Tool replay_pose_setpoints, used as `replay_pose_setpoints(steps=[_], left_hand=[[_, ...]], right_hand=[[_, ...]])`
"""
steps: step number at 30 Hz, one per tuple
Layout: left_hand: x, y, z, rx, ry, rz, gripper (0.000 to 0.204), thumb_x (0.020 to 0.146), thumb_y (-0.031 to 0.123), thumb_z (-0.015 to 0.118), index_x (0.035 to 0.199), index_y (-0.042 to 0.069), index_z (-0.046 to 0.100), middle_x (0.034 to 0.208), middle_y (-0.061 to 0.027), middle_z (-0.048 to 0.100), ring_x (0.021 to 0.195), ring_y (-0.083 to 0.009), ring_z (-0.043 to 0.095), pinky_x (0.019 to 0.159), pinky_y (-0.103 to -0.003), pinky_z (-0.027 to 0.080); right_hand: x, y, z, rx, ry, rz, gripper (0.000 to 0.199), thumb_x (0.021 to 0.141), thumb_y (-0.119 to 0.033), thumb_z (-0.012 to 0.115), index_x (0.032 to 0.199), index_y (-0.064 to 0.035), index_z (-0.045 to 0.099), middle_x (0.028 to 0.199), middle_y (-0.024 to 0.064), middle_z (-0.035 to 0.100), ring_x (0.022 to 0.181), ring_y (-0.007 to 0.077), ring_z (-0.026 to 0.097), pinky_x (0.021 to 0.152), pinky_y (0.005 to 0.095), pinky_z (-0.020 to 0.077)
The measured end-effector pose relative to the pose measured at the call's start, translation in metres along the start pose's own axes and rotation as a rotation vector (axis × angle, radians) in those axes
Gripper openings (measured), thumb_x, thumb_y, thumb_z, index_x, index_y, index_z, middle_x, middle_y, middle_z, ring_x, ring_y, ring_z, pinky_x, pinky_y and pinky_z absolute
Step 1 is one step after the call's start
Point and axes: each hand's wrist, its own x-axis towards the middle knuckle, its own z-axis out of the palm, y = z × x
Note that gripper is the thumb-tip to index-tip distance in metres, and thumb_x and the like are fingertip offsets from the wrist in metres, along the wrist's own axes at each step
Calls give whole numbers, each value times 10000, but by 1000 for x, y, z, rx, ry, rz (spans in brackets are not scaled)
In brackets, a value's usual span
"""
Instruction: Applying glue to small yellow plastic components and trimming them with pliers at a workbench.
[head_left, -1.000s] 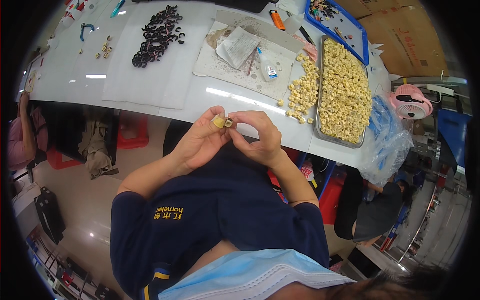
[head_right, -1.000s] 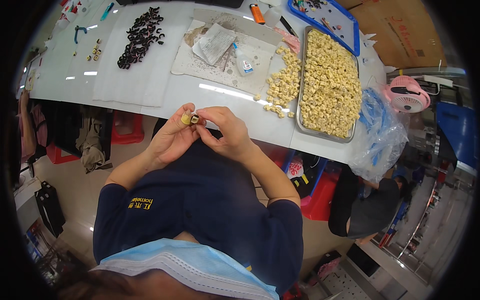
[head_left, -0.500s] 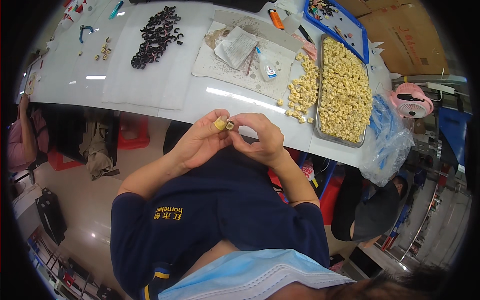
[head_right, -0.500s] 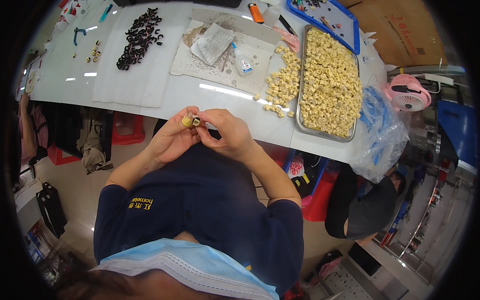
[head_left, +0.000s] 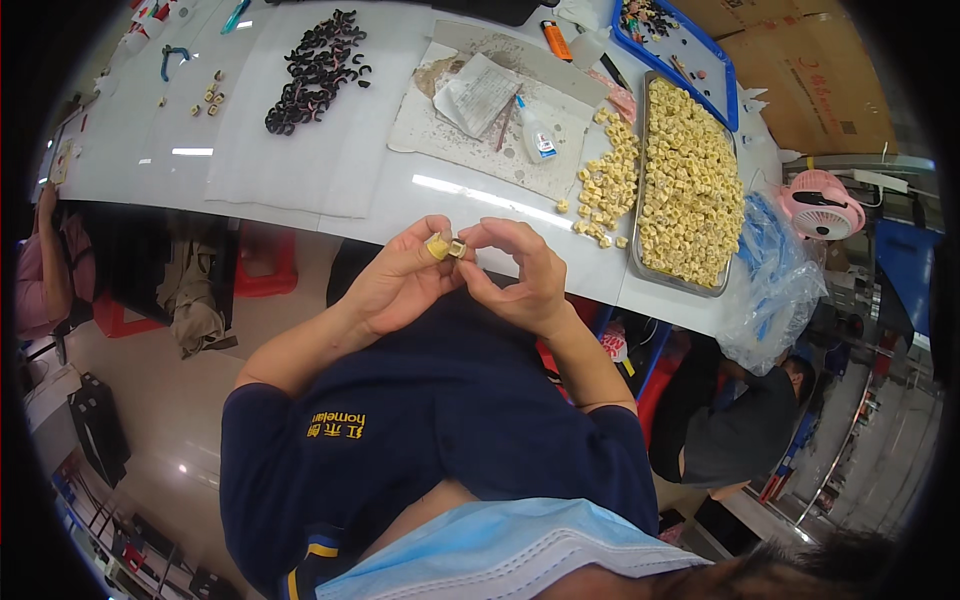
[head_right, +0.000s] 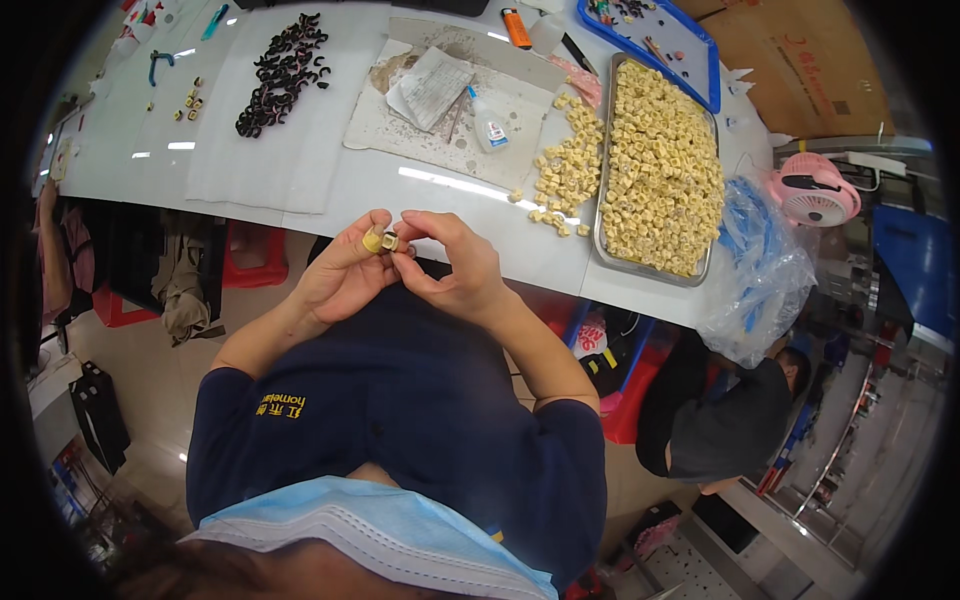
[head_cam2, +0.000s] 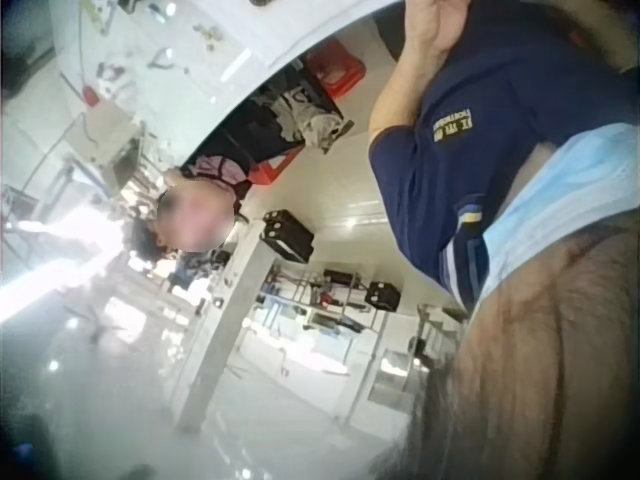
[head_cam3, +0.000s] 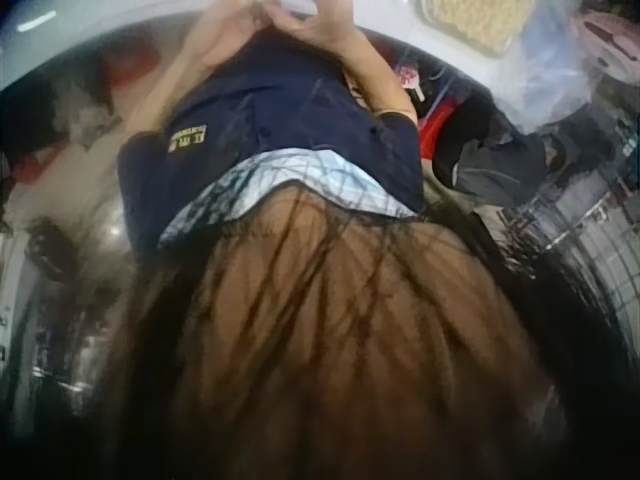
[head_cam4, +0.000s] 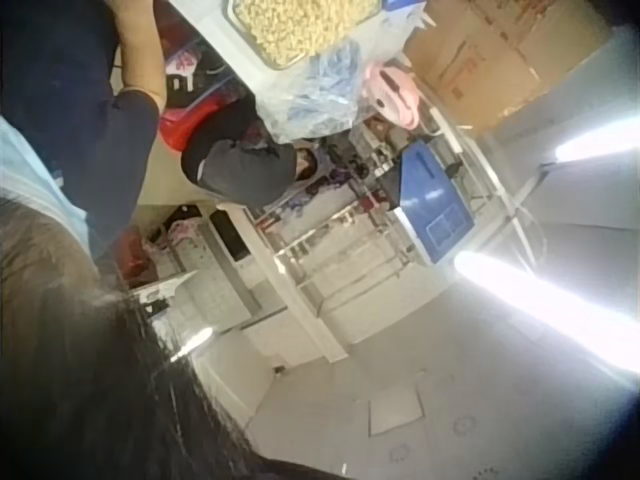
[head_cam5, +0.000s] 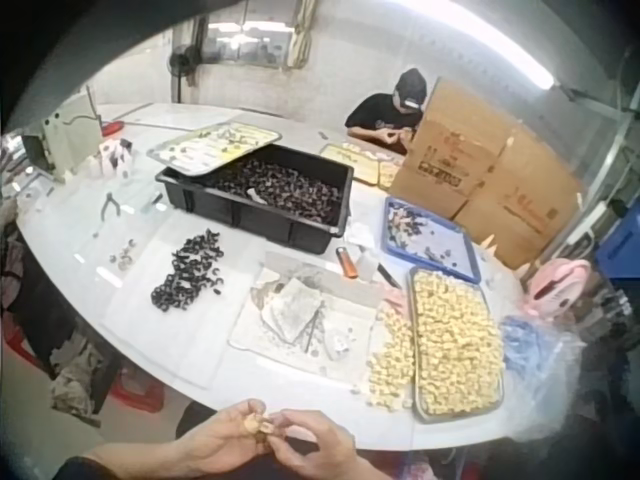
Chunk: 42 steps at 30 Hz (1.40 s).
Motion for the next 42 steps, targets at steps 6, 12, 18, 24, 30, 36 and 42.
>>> replay_pose_setpoints(steps=[6,12,18,24,30,36,42], left_hand=[[0,5,1,-13,-3,33,140,880,154,585,981,110,497,966,-54,599,942,-134,562,876,-302,414],[-2,8,-2,-74,-24,28,158,864,118,600,989,114,503,991,-60,585,967,-161,552,886,-321,412],[-8,55,-11,493,208,345,205,842,86,622,1023,69,528,946,-36,610,871,-114,577,748,-231,454],[-31,221,-96,1809,1010,1136,161,772,115,647,918,47,632,871,-63,645,816,-184,589,716,-294,451],[-18,278,-132,2089,1224,1143,152,759,99,651,905,60,658,884,-82,657,812,-224,624,737,-319,478],[23,260,-98,1990,661,1182,142,799,53,594,930,45,650,884,-80,659,802,-199,630,729,-278,479],[45,275,-89,2084,360,963,136,766,9,558,885,22,623,834,-111,637,786,-263,608,698,-342,475]], right_hand=[[5,1,3,2,-7,-1,567,695,103,667,1195,11,415,907,136,618,828,199,639,767,308,528],[16,-7,9,-119,90,-15,407,654,32,717,1020,-46,559,805,66,631,706,171,640,621,266,517],[17,-1,14,-32,121,-15,541,645,-10,760,1117,4,497,1052,157,606,976,278,608,865,335,478],[16,6,4,-132,115,135,465,696,-6,713,1121,10,526,1092,166,588,984,268,591,818,329,483],[14,0,-3,-271,97,124,238,723,4,683,949,4,609,910,139,640,841,248,633,750,279,490],[5,5,-11,-286,106,223,155,743,23,651,894,-6,627,852,119,647,778,227,640,701,275,493],[9,2,-10,-288,116,228,135,748,26,644,878,-3,626,837,115,647,763,218,638,697,272,491]])
